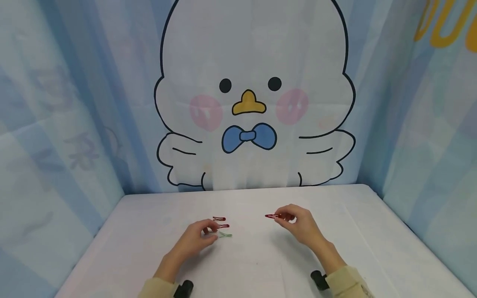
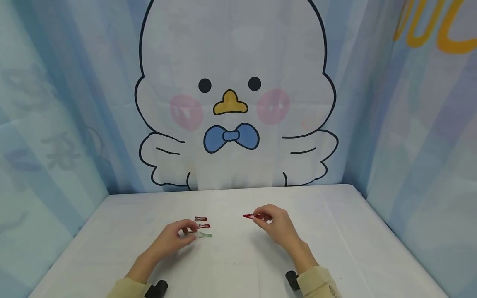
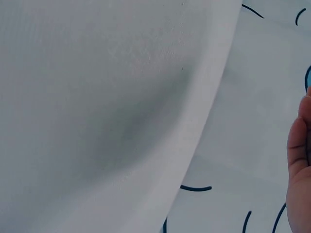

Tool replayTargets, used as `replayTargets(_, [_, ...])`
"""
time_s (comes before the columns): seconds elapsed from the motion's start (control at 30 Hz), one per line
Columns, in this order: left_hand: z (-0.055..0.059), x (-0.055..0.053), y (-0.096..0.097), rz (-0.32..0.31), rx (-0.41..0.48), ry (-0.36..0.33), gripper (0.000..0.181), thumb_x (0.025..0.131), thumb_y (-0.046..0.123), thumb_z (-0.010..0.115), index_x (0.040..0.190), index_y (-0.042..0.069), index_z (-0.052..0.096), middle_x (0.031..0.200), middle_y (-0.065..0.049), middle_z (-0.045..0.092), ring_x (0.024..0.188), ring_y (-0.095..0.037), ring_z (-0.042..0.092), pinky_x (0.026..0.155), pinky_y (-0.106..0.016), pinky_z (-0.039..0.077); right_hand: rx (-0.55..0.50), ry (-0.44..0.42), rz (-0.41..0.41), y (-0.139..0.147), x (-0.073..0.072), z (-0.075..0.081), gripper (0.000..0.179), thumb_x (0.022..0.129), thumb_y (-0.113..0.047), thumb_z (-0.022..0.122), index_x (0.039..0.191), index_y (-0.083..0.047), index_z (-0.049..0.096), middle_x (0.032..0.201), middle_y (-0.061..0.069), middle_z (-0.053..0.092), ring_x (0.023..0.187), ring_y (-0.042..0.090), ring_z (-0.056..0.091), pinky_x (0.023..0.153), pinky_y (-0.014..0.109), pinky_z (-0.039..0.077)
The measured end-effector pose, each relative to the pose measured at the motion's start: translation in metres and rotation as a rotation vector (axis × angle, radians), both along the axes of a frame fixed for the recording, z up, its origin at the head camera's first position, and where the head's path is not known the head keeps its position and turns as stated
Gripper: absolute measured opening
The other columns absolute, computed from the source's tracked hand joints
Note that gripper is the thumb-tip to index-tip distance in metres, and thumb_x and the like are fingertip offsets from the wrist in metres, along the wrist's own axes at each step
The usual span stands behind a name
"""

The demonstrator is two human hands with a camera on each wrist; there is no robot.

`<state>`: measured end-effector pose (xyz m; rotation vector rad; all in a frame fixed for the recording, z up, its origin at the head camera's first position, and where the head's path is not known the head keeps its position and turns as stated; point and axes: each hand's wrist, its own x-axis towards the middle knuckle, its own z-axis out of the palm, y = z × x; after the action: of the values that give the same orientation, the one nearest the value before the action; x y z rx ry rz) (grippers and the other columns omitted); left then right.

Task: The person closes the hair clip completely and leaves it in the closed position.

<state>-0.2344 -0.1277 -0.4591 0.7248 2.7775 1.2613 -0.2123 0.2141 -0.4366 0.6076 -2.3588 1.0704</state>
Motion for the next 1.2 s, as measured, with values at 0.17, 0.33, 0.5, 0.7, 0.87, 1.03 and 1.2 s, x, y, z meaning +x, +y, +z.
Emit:
replayTargets(0.17, [-0.003,-0.004,0.002,-0.013,-0.016,-0.019,0.019,0.089,0.006,0.075,0.108,0.009,0.069,0.099,0.004,0.066,0.092,-0.017,0.056,0.082,-0.039,0.049,0.015,-0.079,-0.034,0.005,-0.006,-0.002,0.02,0.081,0.0,0.082,0.096,-0.013,0.075,0.085,-0.011,0.064,0.077,0.012,0.057,0.069,0.032,0.052])
replayTargets(0.33, [-0.006,-0.008,0.004,-0.029,-0.003,0.014,0.019,0.088,0.004,0.075,0.106,0.007,0.07,0.099,0.001,0.066,0.091,-0.02,0.056,0.083,-0.042,0.048,0.029,-0.125,-0.054,0.011,-0.012,-0.008,0.019,0.081,-0.001,0.083,0.095,-0.013,0.075,0.083,-0.012,0.064,0.076,0.012,0.057,0.07,0.028,0.05])
replayTargets(0.5, [-0.006,-0.014,0.006,-0.068,0.001,0.055,0.018,0.088,0.004,0.076,0.104,0.007,0.069,0.101,-0.002,0.067,0.091,-0.022,0.058,0.084,-0.043,0.049,0.042,-0.14,-0.053,0.016,-0.019,-0.012,0.018,0.082,-0.001,0.082,0.095,-0.011,0.075,0.084,-0.009,0.065,0.076,0.012,0.057,0.069,0.027,0.05])
replayTargets(0.7, [-0.001,-0.024,0.009,-0.107,-0.032,0.044,0.018,0.086,0.001,0.076,0.101,0.008,0.069,0.104,-0.003,0.067,0.096,-0.023,0.058,0.087,-0.045,0.049,0.054,-0.233,-0.097,0.024,-0.031,-0.014,0.015,0.084,-0.003,0.081,0.096,-0.011,0.075,0.084,-0.006,0.065,0.076,0.015,0.055,0.068,0.028,0.047])
replayTargets(0.87, [0.0,-0.03,0.01,-0.118,-0.072,0.006,0.02,0.085,0.0,0.078,0.1,0.01,0.07,0.107,-0.001,0.067,0.102,-0.024,0.058,0.092,-0.047,0.048,0.073,-0.306,-0.12,0.029,-0.04,-0.012,0.013,0.087,-0.007,0.079,0.098,-0.01,0.074,0.085,-0.004,0.064,0.077,0.017,0.054,0.067,0.028,0.046])
replayTargets(1.03, [-0.003,-0.032,0.014,-0.123,-0.138,-0.007,0.021,0.084,0.003,0.08,0.101,0.011,0.07,0.12,-0.005,0.068,0.11,-0.026,0.058,0.097,-0.048,0.047,0.099,-0.338,-0.124,0.034,-0.048,-0.011,0.011,0.088,-0.008,0.078,0.098,-0.009,0.074,0.084,-0.003,0.063,0.076,0.017,0.053,0.066,0.029,0.045])
replayTargets(1.2, [-0.004,-0.03,0.016,-0.103,-0.185,0.002,0.02,0.083,0.005,0.081,0.1,0.011,0.071,0.113,-0.003,0.069,0.108,-0.026,0.057,0.097,-0.049,0.046,0.118,-0.396,-0.123,0.036,-0.056,-0.017,0.009,0.088,-0.008,0.078,0.096,-0.01,0.074,0.083,-0.002,0.062,0.076,0.017,0.052,0.067,0.03,0.044])
